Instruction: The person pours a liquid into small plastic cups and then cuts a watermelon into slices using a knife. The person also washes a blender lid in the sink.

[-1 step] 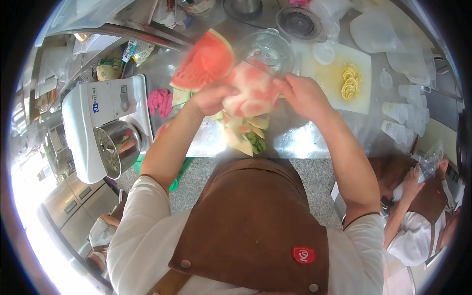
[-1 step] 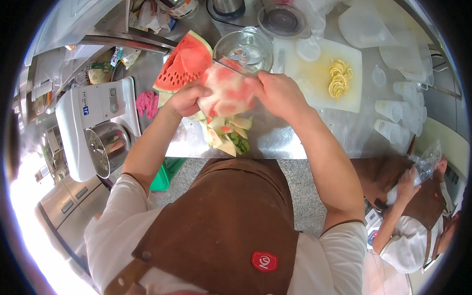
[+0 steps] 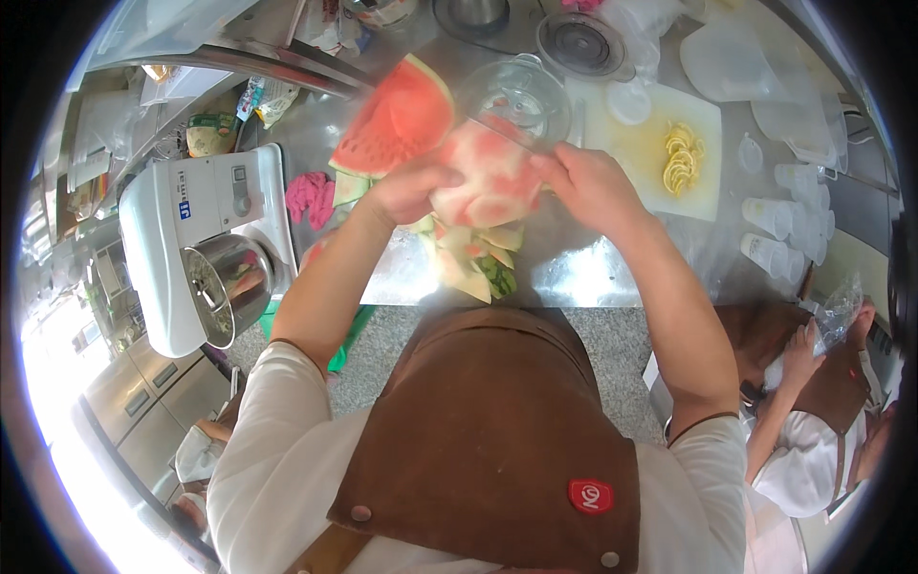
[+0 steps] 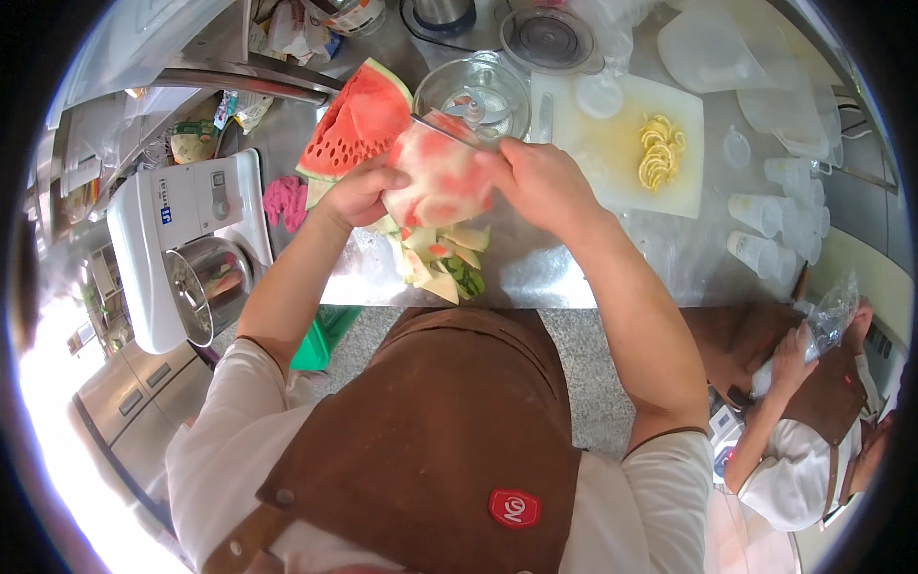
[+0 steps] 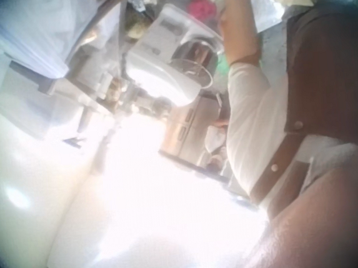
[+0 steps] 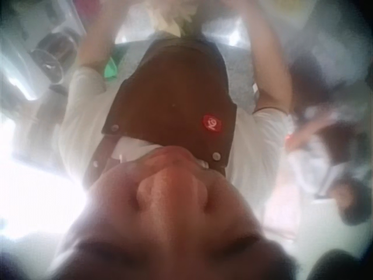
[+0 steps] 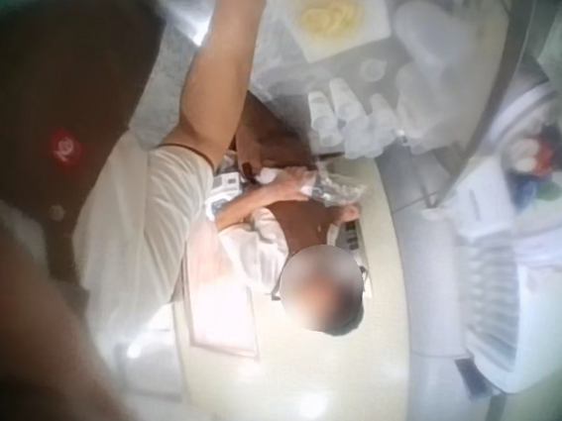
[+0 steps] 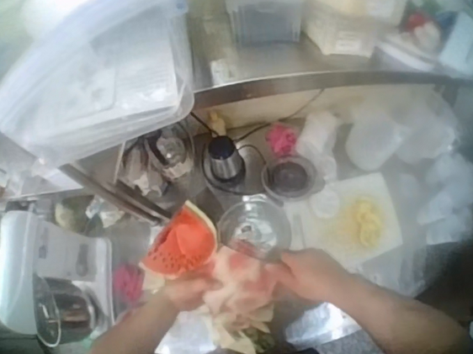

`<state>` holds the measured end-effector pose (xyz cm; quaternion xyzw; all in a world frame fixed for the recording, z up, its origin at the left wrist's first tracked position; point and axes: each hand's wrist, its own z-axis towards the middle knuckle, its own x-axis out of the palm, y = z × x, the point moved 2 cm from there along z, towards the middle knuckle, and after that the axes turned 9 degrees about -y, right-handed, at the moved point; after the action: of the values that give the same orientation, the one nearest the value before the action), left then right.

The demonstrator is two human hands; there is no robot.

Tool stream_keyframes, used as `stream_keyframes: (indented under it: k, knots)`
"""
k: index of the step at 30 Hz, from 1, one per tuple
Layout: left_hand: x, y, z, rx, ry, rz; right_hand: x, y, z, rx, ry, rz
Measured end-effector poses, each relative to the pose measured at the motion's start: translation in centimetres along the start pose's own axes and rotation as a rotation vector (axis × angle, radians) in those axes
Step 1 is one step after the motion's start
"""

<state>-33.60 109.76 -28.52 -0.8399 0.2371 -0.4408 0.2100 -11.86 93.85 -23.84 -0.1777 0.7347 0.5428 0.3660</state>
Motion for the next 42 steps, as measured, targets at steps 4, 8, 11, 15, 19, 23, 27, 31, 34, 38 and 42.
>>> stream_keyframes:
  k: [4,8,11,15,19,23,27,31,34,38,42]
  knots:
    - [-0.6,0.1,-0.5,-0.015,0.031,-0.031,-1.1,0.1,-0.9,-0.057,0.015,0.078]
    - [1.4,-0.5,-1.0,-0.003,0.192,-0.093,-1.4,-2.2,-0.9,-0.15,0.001,0.113]
    - [1.8,0.0,-0.2,-0.021,0.214,-0.08,-0.5,-3.4,0.1,-0.11,0.005,0.08]
    - [1.7,0.8,1.5,-0.042,0.172,-0.018,1.7,-5.5,1.2,0.056,-0.004,0.028]
    - [2.0,0.6,1.2,0.08,0.111,-0.073,0.5,-5.4,0.1,0.117,-0.099,0.107]
    - [0.9,1.2,0.8,0.1,-0.007,-0.101,-1.0,-1.5,-2.9,0.094,-0.119,0.209]
    - [1.6,1.5,1.2,0.169,0.082,-0.112,1.4,-3.1,-2.2,0.132,-0.047,0.073]
    - [1.9,1.7,1.6,0.183,0.035,-0.151,2.0,-4.7,-1.5,0.256,-0.057,0.18]
    - [0.3,2.6,2.3,0.162,-0.118,-0.246,1.0,-3.9,-1.5,0.323,-0.131,0.246]
    - [1.2,2.3,2.7,0.277,-0.223,-0.315,1.9,-1.2,-3.2,0.308,-0.205,0.366]
    - [1.9,2.3,3.0,0.328,-0.25,-0.266,5.5,-2.4,-2.2,0.275,-0.304,0.308]
